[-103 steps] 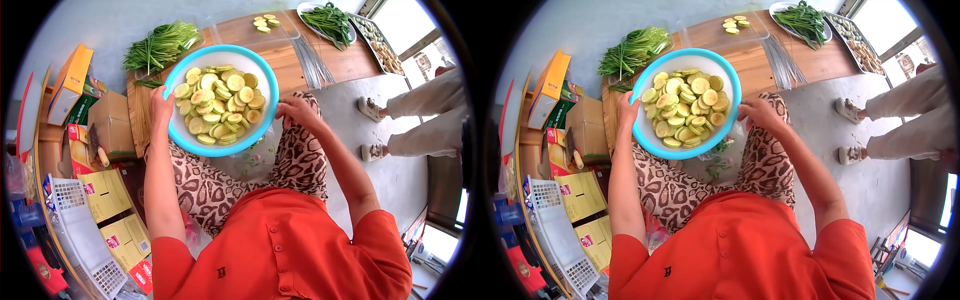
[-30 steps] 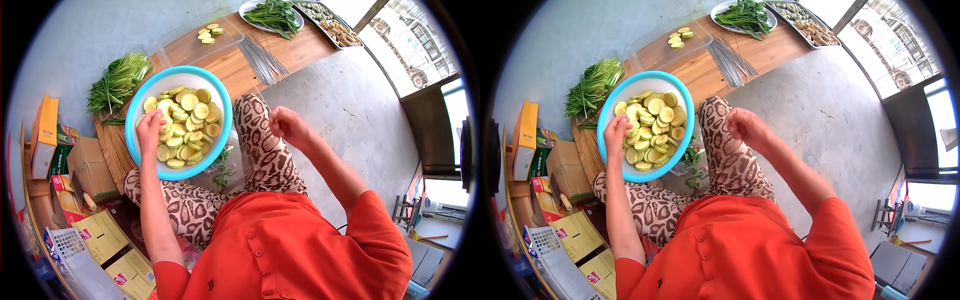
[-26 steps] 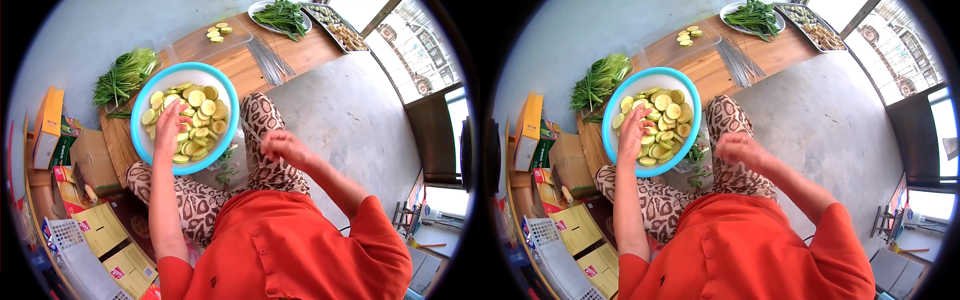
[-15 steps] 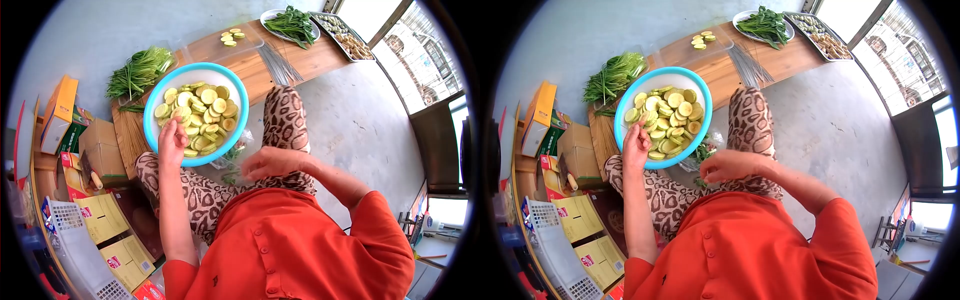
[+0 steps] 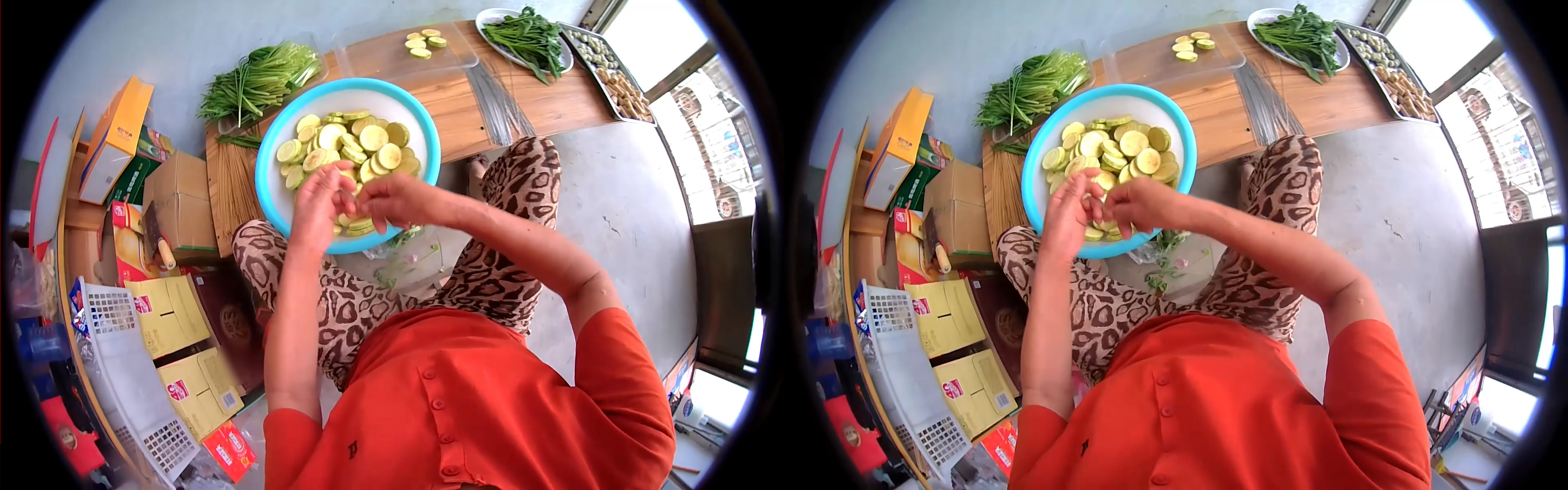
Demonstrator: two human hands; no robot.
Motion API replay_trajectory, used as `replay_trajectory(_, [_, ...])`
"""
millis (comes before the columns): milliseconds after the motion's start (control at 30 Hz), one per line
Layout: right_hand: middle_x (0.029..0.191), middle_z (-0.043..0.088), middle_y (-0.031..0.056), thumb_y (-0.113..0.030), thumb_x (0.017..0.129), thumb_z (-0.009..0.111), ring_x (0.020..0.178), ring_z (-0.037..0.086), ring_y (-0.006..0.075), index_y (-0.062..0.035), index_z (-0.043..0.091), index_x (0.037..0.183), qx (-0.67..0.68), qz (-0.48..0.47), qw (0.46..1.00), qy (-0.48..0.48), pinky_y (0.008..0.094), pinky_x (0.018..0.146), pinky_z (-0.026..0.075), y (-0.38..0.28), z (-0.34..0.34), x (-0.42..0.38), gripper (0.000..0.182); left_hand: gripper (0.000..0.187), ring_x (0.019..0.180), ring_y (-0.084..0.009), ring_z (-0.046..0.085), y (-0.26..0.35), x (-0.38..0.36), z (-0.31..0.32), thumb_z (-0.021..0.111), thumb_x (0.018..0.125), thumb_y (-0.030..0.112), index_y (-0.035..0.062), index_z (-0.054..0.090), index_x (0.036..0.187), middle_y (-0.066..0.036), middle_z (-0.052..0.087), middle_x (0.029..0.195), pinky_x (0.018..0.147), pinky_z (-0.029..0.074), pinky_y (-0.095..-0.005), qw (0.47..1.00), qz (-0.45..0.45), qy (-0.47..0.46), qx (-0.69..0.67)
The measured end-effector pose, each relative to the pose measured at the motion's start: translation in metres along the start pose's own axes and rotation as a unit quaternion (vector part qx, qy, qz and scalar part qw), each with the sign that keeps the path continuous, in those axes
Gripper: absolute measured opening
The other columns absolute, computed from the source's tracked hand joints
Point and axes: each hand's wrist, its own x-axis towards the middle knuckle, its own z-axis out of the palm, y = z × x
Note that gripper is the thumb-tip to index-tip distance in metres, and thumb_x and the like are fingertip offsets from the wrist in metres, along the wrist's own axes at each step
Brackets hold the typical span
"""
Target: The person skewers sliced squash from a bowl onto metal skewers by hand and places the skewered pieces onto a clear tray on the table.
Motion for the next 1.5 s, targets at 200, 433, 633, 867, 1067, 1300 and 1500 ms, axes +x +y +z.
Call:
replay_trajectory(200, [0.063,0.055,0.0009,-0.014,0.093,0.049,0.048,0.043,0.0068,-0.0030,0.060,0.104,0.236,-0.068,0.964,0.102,0.0192,0.046,0.034,0.019,-0.079,0.042,0.019,0.031,0.081,-0.0106,0.059,0.021,0.049,-0.074,0.054,0.094,0.026,0.0050,0.057,0.117,-0.006,0.060,0.099,0.067,0.049,-0.0248,0.923,0.043,0.117,0.363])
replay_trajectory(433, [0.062,0.053,-0.0001,-0.010,0.092,0.046,0.051,0.043,0.0069,-0.0023,0.059,0.107,0.220,-0.038,0.963,0.148,0.0201,0.048,0.035,0.028,-0.093,0.036,0.021,0.051,0.124,-0.0299,0.044,0.012,0.071,-0.061,0.064,0.078,0.003,0.0115,0.054,0.127,-0.012,0.048,0.131,0.102,0.038,-0.0369,0.738,0.106,-0.065,0.663])
replay_trajectory(633, [0.062,0.053,-0.0006,-0.011,0.093,0.046,0.051,0.043,0.0070,-0.0031,0.059,0.107,0.219,-0.028,0.963,0.155,0.0208,0.049,0.035,0.029,-0.087,0.033,0.021,0.050,0.111,-0.0319,0.053,0.014,0.086,-0.065,0.067,0.075,0.000,0.0074,0.056,0.123,-0.014,0.053,0.121,0.096,0.043,-0.0367,0.721,0.086,-0.114,0.678])
replay_trajectory(867, [0.059,0.048,-0.0027,-0.012,0.093,0.046,0.049,0.041,0.0065,-0.0031,0.059,0.106,0.234,-0.018,0.963,0.133,0.0207,0.047,0.033,0.031,-0.073,0.029,0.021,0.039,0.098,-0.0237,0.058,0.022,0.091,-0.088,0.070,0.081,0.015,0.0058,0.060,0.117,-0.010,0.057,0.111,0.084,0.048,-0.0350,0.811,0.037,-0.002,0.584])
replay_trajectory(1067, [0.052,0.040,-0.0044,-0.017,0.096,0.045,0.043,0.035,0.0049,-0.0029,0.060,0.105,0.218,-0.002,0.969,0.112,0.0207,0.041,0.026,0.014,-0.040,0.028,0.023,0.053,0.096,-0.0258,0.057,0.036,0.077,-0.089,0.043,0.096,0.044,0.0004,0.049,0.125,-0.014,0.059,0.103,0.081,0.049,-0.0347,0.981,-0.025,0.064,-0.184])
replay_trajectory(1300, [0.052,0.041,-0.0053,-0.014,0.095,0.046,0.042,0.036,0.0039,-0.0038,0.061,0.104,0.193,-0.017,0.977,0.086,0.0212,0.039,0.027,0.010,-0.001,0.041,0.020,0.055,0.076,-0.0262,0.057,0.005,0.093,-0.107,0.022,0.098,0.043,-0.0010,0.053,0.106,-0.017,0.060,0.088,0.063,0.048,-0.0336,0.948,0.024,0.127,-0.290])
replay_trajectory(1500, [0.055,0.044,-0.0040,-0.013,0.092,0.048,0.044,0.038,0.0047,-0.0032,0.062,0.100,0.189,-0.017,0.979,0.073,0.0224,0.041,0.030,0.008,0.011,0.048,0.019,0.051,0.075,-0.0256,0.058,0.004,0.093,-0.103,0.024,0.097,0.041,-0.0008,0.054,0.103,-0.016,0.060,0.087,0.063,0.049,-0.0328,0.929,0.030,0.180,-0.323])
